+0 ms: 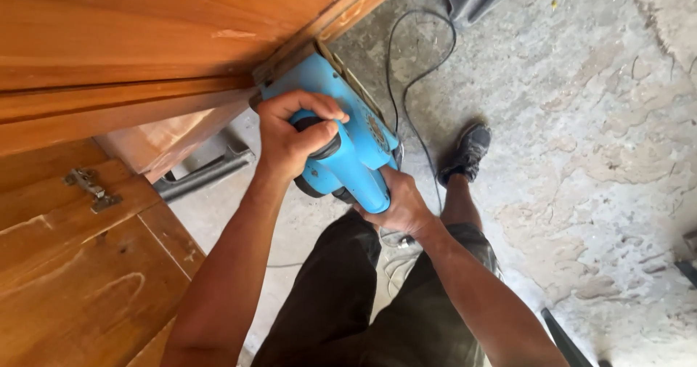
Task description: The person uses a blue electric sander to smooth the surface of a wooden cabinet. They move the tool across the cabinet doors and frame, focusing on the edges and flat surfaces to remove the old finish.
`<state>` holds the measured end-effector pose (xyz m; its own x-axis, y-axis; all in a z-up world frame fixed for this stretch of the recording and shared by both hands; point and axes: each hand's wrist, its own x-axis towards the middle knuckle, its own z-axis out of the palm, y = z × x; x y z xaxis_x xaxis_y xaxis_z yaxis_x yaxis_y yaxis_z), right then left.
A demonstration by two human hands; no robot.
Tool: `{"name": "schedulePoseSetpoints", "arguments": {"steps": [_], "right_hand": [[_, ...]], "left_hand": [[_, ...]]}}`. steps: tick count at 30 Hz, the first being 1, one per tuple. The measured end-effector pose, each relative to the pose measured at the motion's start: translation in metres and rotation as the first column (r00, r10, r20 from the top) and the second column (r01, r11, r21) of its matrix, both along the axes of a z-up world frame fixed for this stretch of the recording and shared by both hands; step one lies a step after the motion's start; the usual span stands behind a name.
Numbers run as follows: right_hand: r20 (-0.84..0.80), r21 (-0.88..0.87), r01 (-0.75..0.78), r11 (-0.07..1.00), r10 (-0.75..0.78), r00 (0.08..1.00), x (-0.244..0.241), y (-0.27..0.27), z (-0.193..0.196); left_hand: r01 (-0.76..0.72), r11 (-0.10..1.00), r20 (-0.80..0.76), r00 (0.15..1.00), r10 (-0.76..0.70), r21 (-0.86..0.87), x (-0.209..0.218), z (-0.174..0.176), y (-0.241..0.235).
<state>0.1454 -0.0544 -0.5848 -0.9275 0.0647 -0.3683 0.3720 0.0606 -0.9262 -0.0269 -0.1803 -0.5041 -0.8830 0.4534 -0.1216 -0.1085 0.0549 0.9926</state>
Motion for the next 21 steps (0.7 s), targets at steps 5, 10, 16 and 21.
{"name": "schedulePoseSetpoints", "arguments": {"steps": [5,10,16,21], "right_hand": [[0.012,0.014,-0.031,0.999,0.031,0.999,0.006,-0.011,-0.018],[-0.048,0.002,-0.007,1.000,0.007,0.999,0.003,-0.021,-0.004],[-0.054,-0.004,-0.037,0.999,0.037,0.998,0.012,-0.035,-0.030],[-0.064,0.020,-0.027,0.999,0.028,0.998,0.007,-0.042,-0.011]], "left_hand": [[-0.082,0.994,0.064,0.995,0.078,0.065,0.000,-0.030,-0.013],[-0.033,0.999,0.059,0.998,0.034,-0.015,0.005,-0.007,-0.021],[-0.077,0.997,0.027,0.997,0.077,-0.005,0.007,-0.020,-0.032],[-0.081,0.997,0.071,0.994,0.081,0.007,0.011,-0.013,-0.041]]}}
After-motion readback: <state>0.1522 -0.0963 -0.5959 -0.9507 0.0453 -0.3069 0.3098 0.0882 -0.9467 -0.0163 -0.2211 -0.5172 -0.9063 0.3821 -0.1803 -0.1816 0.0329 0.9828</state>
